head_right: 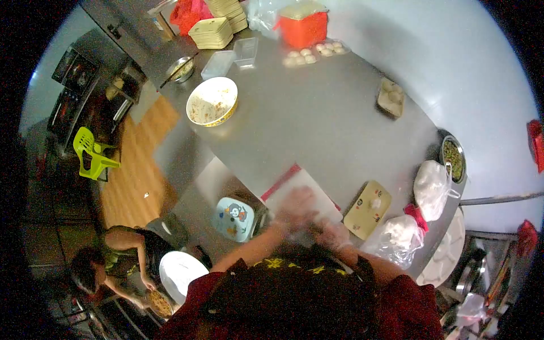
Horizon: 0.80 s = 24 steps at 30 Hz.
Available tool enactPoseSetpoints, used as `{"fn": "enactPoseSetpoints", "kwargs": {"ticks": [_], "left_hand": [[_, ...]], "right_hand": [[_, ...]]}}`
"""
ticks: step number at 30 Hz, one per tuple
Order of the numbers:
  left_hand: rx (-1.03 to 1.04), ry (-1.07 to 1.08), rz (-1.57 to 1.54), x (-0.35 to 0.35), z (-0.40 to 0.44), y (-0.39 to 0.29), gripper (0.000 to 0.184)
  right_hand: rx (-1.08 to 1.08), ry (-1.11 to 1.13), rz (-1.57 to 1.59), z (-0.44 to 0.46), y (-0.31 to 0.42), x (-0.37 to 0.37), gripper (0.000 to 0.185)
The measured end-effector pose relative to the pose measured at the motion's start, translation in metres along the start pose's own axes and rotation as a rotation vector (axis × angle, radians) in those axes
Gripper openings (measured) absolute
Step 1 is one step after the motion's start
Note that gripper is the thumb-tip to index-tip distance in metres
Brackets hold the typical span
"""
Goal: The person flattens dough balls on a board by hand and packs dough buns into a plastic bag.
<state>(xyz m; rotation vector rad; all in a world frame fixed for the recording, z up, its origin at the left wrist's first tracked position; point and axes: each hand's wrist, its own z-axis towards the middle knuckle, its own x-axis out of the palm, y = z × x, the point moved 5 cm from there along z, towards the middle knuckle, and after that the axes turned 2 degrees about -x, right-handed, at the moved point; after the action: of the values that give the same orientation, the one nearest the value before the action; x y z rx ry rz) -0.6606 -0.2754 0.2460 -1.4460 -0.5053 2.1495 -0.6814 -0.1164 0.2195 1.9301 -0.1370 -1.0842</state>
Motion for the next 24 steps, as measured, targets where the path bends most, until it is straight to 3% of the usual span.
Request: {"fn": "enactPoseSetpoints", "kwargs": {"ticks": [1,3,9,12,14,24], "left_hand": [[-0.009,0.026,0.005,0.002,0.0,0.001,0.045],[-0.023,0.054,0.005,0.002,0.0,0.001,0.046],[0.01,0.024,0.151,0.013,-0.004,0.006,0.044],[-0.13,0.109,-0.012,0.009,-0.009,0.011,0.039],[-0.169,-0.168,-0.062,-0.029,-0.004,0.003,0.036],[-0.118,-0.266,-0.036,-0.016,-0.009,0.011,0.036]], "right_hand": [[0.024,-0.019,0.171,0.001,0.001,-0.001,0.038],[-0.038,0.097,-0.519,0.001,0.011,-0.002,0.038],[0.001,0.091,-0.494,0.002,0.005,0.0,0.039],[-0.003,0.133,-0.568,0.001,0.006,0.0,0.039],[-0.002,0.119,-0.556,0.002,0.008,0.0,0.039],[-0.074,0.019,-0.565,0.001,-0.006,0.006,0.045]]}}
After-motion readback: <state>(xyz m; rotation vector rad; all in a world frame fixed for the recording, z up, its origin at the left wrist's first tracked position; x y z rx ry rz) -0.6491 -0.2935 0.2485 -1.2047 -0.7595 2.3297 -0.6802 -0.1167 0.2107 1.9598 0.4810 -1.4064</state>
